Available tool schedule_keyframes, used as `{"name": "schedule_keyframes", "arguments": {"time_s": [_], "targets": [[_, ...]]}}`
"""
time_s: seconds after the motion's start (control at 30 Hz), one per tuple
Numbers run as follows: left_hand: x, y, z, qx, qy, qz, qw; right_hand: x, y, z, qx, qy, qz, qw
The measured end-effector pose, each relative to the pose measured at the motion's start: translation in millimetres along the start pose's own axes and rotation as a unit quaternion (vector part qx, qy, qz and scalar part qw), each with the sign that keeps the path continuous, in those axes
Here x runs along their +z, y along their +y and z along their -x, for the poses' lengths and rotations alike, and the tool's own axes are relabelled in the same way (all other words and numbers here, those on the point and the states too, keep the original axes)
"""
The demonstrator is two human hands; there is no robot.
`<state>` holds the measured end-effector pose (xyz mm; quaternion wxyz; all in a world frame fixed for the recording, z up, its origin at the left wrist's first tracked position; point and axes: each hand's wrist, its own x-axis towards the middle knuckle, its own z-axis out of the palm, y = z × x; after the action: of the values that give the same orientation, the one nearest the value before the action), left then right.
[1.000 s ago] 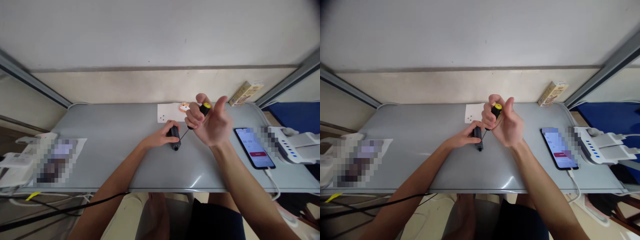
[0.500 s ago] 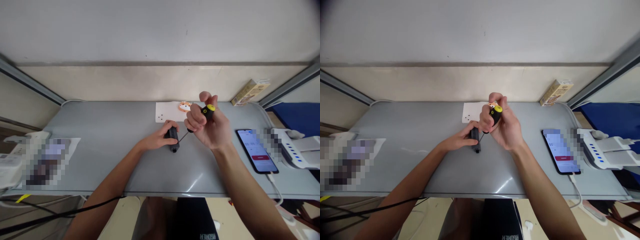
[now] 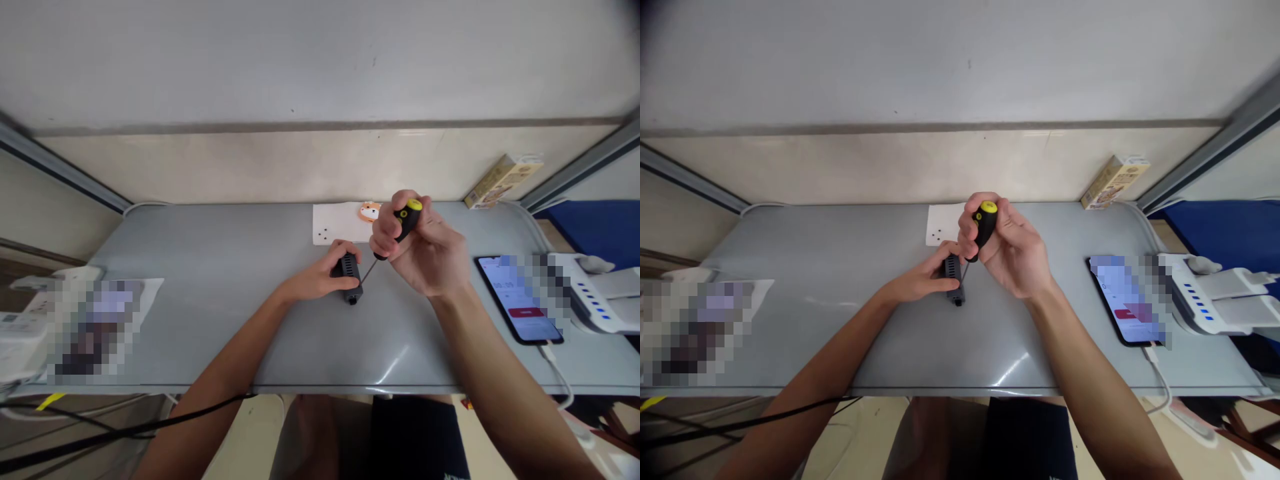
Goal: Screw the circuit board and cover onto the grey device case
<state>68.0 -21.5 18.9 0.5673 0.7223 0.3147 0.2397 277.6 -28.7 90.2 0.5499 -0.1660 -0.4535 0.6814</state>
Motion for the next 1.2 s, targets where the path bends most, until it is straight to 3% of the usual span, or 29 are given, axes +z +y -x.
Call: {"name": "schedule_keyframes", "arguments": {"time_s": [0.2, 0.37, 0.67, 1.03, 1.2], "targets": [[-0.5, -0.2, -0.3, 0.008, -0.003, -0.015, 1.0, 1.9, -1.7, 2.0, -0.017, -0.002, -0.01, 1.0], [-0.7, 2.4, 0.6, 0.009, 0.004, -0.04, 0.999, 2.3, -4.1, 0.9, 0.014, -0.009, 0.004, 1.0], [-6.0, 15.1, 5.4, 0.073, 0.014, -0.121, 0.99, 8.1, -3.3, 5.0, -0.003, 0.007, -0.061, 0.998], [-3.9, 20.8, 7.9, 0.068, 0.01, -0.19, 0.979, 9.1, -0.2, 5.7, 0.016, -0.005, -0.065, 0.998], [-1.9, 24.0, 7.5, 0.067, 0.016, -0.202, 0.977, 8.8, -3.4, 5.3, 0.009, 0.017, -0.058, 0.998]]}}
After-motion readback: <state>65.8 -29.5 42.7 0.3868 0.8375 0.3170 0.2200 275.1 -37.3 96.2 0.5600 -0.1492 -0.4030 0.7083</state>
